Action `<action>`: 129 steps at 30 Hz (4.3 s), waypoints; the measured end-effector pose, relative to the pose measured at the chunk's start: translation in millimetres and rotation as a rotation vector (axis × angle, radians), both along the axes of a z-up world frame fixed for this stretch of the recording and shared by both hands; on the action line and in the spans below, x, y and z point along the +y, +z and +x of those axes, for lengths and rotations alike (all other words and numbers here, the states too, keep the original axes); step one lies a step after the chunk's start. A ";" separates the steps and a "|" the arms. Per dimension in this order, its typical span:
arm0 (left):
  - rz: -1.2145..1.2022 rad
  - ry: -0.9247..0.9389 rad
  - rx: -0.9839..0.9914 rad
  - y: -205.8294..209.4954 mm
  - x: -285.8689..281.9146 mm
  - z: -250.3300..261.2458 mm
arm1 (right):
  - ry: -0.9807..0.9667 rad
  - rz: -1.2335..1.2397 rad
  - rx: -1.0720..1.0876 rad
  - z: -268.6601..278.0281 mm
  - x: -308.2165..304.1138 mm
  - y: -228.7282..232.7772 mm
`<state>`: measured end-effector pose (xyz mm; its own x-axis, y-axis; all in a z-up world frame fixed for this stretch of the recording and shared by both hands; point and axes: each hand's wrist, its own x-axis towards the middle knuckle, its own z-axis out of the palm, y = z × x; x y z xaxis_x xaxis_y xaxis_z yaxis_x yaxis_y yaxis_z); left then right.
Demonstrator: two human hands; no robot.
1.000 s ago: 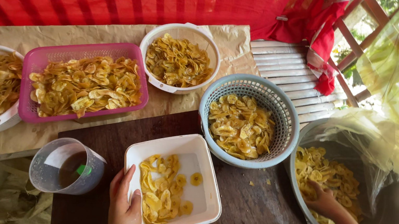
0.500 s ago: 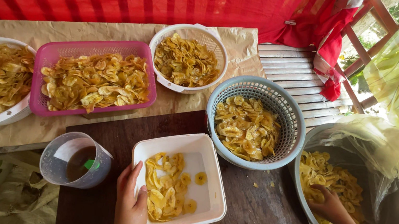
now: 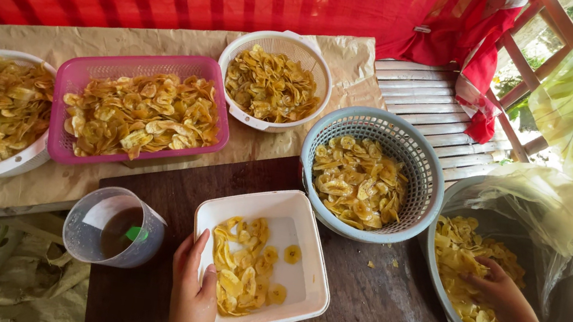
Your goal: The person sorts fried banana slices from various containers into a large bowl, and then uses a spoon to pour a liquid seasoning from a cup over the slices in another container.
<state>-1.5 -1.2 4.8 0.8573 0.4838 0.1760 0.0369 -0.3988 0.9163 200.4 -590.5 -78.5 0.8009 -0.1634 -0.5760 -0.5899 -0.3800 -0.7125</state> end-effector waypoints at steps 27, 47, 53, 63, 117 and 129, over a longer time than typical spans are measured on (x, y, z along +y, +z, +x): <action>0.054 -0.031 -0.018 -34.4 10.9 7.4 | 0.441 -0.639 0.092 -3.3 38.3 -32.6; -0.055 -0.025 0.082 -50.9 8.4 5.7 | 0.409 -0.602 0.028 -13.5 32.4 -27.8; -0.069 -0.072 0.062 -65.9 16.1 9.1 | 0.437 -0.655 -0.022 -7.6 32.6 -20.7; -0.052 -0.085 0.038 -73.0 19.9 4.3 | -0.104 -0.017 -0.064 -3.0 2.6 -5.5; -0.130 -0.049 0.131 -53.1 18.3 5.8 | 0.120 -0.238 -0.042 104.8 63.4 -38.7; -0.153 -0.037 0.086 -56.3 15.3 6.0 | 0.586 -0.664 0.310 3.8 -14.5 -22.4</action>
